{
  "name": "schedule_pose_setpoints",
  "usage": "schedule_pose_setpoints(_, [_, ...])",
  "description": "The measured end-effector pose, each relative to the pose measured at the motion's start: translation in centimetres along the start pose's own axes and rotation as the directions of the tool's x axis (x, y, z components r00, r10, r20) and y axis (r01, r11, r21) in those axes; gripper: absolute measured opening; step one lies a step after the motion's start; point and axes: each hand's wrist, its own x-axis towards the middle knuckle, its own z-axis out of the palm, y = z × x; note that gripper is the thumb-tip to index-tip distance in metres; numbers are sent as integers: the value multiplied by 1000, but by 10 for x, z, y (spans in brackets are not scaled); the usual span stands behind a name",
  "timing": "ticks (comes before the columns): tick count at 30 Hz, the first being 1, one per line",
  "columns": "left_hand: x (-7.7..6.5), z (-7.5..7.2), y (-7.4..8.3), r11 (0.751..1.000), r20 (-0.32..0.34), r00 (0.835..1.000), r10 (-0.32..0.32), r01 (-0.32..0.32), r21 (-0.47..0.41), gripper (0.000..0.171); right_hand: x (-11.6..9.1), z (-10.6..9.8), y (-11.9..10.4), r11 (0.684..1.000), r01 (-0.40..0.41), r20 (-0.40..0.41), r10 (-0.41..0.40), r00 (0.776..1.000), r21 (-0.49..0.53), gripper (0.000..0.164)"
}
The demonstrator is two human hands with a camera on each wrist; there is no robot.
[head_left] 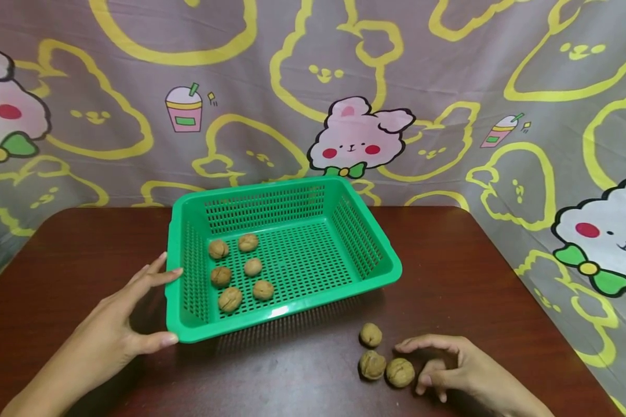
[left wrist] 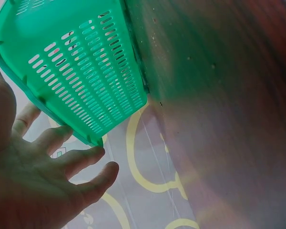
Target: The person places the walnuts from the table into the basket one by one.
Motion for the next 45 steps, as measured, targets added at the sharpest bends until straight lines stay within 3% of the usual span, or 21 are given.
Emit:
schedule_pose_setpoints(11, [0,-1,-1,1000,2,1000,4,-4,-13,101,6,6,11,999,-45,-10,45,999,30,44])
schedule_pose_setpoints(21, [1,-1,1,997,20,1000,-5,7,-79,99,7,7,14,1000,-4,2,4,1000,16,44])
schedule_pose_setpoints(45, [0,0,-2,999,-8,1000,20,-20,-39,98,9,10,16,1000,7,-16,-7,1000,-2,36])
